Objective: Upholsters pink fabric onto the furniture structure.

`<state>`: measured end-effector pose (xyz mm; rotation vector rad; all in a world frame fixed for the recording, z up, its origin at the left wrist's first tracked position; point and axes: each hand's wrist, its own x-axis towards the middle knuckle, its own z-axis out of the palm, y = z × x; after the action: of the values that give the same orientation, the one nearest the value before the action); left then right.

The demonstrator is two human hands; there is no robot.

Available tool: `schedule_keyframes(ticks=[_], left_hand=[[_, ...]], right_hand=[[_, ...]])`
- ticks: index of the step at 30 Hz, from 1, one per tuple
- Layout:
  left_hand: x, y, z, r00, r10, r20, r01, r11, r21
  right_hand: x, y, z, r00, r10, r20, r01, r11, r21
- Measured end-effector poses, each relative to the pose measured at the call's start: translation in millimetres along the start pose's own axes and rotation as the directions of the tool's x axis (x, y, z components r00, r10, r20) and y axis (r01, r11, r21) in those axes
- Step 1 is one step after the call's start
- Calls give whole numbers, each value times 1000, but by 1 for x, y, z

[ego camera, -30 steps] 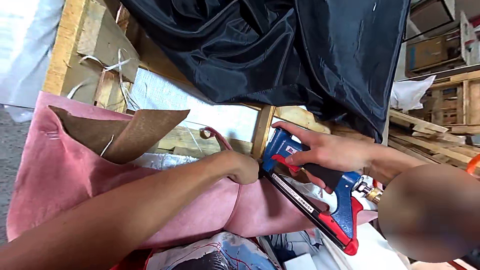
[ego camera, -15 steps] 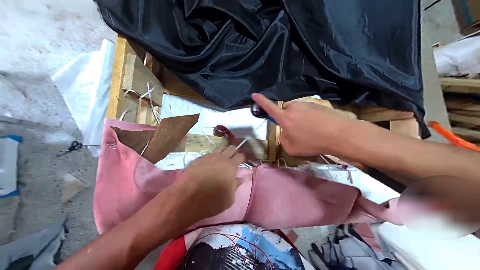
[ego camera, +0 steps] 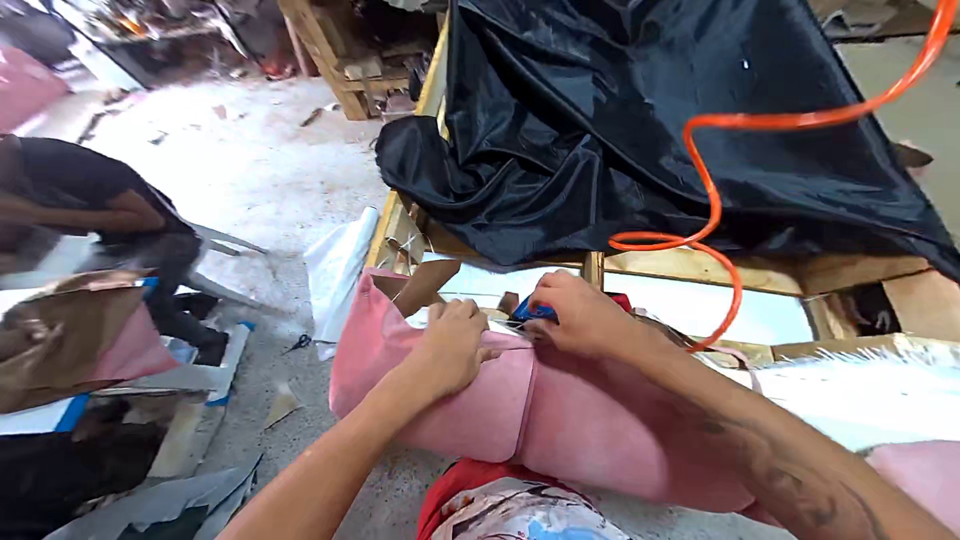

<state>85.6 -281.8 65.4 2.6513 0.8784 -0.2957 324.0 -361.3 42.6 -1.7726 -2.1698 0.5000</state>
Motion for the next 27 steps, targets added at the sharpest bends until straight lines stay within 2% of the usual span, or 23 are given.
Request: schedule_keyframes(ticks=[3, 5, 7, 8, 9, 10, 11, 12, 13, 15, 17, 18, 20, 22, 25, 27], left_hand=[[14, 5, -7, 979, -1, 205, 30, 990, -140], [20, 5, -3, 982, -9, 186, 24, 997, -79], [14, 5, 12, 997, 78, -23, -78, 997, 26], [12, 0, 26, 963, 181, -198, -166, 982, 93], [16, -8, 42, 878, 286, -385, -242, 957, 159], [22, -13, 56, 799, 317, -511, -263, 948, 177], [32, -17, 67, 751, 292, -592, -247, 956, 158], [43, -19, 72, 741, 242, -626, -216, 969, 118], [52, -18, 71, 776, 181, -605, -171, 982, 75], [53, -11, 65, 901, 43, -431, -50, 999, -6], [57, -7, 52, 972, -54, -230, 35, 996, -86], [66, -8, 39, 992, -76, -103, 62, 989, -133], [85, -13, 20, 992, -32, 118, 53, 981, -185], [96, -16, 15, 965, 18, 261, 48, 968, -245], [95, -24, 20, 952, 77, 296, 31, 938, -344], [94, -31, 26, 961, 115, 253, -1, 913, -408]], right_hand=[[7, -8, 15, 971, -214, 111, 168, 930, 326], [17, 3, 33, 958, -275, 76, 223, 888, 402], [16, 10, 53, 954, -293, -57, 290, 861, 417], [12, 8, 60, 957, -267, -113, 290, 870, 400], [8, 3, 64, 968, -208, -139, 245, 899, 363], [5, -3, 67, 978, -132, -160, 177, 931, 318], [5, -7, 71, 981, -49, -188, 102, 954, 283], [9, -8, 73, 978, 33, -206, 22, 965, 262], [14, -8, 73, 974, 112, -198, -58, 964, 259], [23, -14, 66, 972, 235, -6, -222, 926, 305], [37, -7, 53, 948, 260, 185, -310, 886, 344], [45, 7, 44, 939, 256, 230, -326, 877, 353], [51, 34, 30, 936, 301, 182, -341, 904, 257], [48, 51, 41, 905, 387, 179, -391, 920, -13], [42, 53, 89, 855, 454, 250, -403, 885, -231], [54, 54, 94, 840, 459, 290, -369, 874, -315]])
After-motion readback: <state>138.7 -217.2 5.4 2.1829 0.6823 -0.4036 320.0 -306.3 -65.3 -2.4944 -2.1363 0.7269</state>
